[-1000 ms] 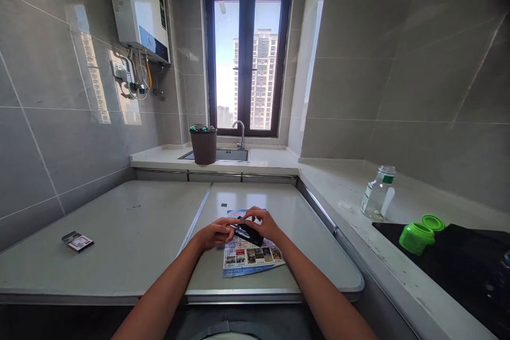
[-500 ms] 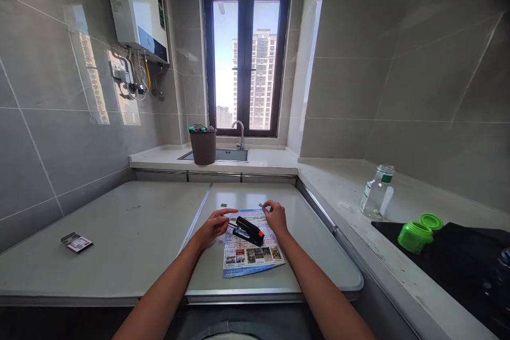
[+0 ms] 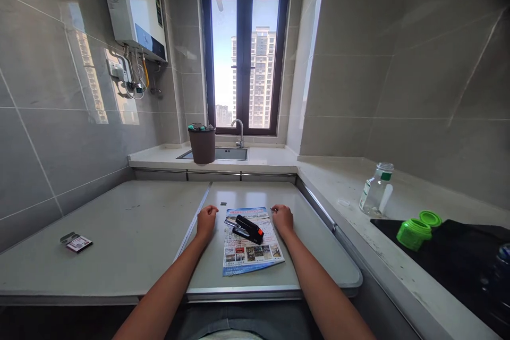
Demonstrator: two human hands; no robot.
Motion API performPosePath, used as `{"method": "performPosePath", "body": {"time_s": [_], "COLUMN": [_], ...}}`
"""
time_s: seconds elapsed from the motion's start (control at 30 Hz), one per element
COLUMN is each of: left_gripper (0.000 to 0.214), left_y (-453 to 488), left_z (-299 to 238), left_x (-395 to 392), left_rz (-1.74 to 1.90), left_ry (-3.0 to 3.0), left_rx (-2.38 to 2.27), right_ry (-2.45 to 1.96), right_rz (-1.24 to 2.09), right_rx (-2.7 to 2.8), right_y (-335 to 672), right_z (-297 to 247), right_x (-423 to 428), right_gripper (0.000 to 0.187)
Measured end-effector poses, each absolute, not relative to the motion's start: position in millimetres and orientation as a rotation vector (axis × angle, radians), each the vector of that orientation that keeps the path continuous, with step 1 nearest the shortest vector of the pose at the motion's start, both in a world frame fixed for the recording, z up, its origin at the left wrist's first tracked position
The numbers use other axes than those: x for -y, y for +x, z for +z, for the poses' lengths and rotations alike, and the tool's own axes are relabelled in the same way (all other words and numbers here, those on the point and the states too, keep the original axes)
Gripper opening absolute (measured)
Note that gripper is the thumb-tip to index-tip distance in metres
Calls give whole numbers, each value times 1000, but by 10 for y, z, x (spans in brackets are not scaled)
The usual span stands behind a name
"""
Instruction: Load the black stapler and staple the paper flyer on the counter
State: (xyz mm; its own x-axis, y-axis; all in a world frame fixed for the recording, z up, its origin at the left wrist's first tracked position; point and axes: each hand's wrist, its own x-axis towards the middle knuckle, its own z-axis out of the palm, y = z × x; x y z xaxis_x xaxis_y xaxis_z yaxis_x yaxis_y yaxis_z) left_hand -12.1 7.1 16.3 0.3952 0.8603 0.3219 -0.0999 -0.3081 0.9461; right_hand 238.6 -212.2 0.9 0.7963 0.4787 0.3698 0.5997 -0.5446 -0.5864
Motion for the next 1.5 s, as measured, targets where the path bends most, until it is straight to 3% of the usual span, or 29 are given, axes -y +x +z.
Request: {"method": "performPosePath", "body": {"time_s": [0.5,0.7,0.87,1.27,1.5], "left_gripper": [16,35,55,77,60], "left_y": [-83,-60,-64,92,236], "left_z": [72,63,33,189,223], "left_x": [-108,-176,-231,-338,-397], "left_rz": [994,804,565,157,221], "left_ry": [2104,2424,2645,2879,2874], "left_rx": [-843,-927,-912,-938,-907], "right_ry": [-2196,-1910,-1730,-1701,-1730], "right_rz": [-238,-134,14,79,90], "right_rx": [851,1291,1608,1689,1688], "right_y": [2413,2339,2244,2254,2233], "right_z": [-55,-16,-109,-122,-108], "right_x": [2009,1929,1867,1874,1886], "right_gripper": [41,27,28,30,29]}}
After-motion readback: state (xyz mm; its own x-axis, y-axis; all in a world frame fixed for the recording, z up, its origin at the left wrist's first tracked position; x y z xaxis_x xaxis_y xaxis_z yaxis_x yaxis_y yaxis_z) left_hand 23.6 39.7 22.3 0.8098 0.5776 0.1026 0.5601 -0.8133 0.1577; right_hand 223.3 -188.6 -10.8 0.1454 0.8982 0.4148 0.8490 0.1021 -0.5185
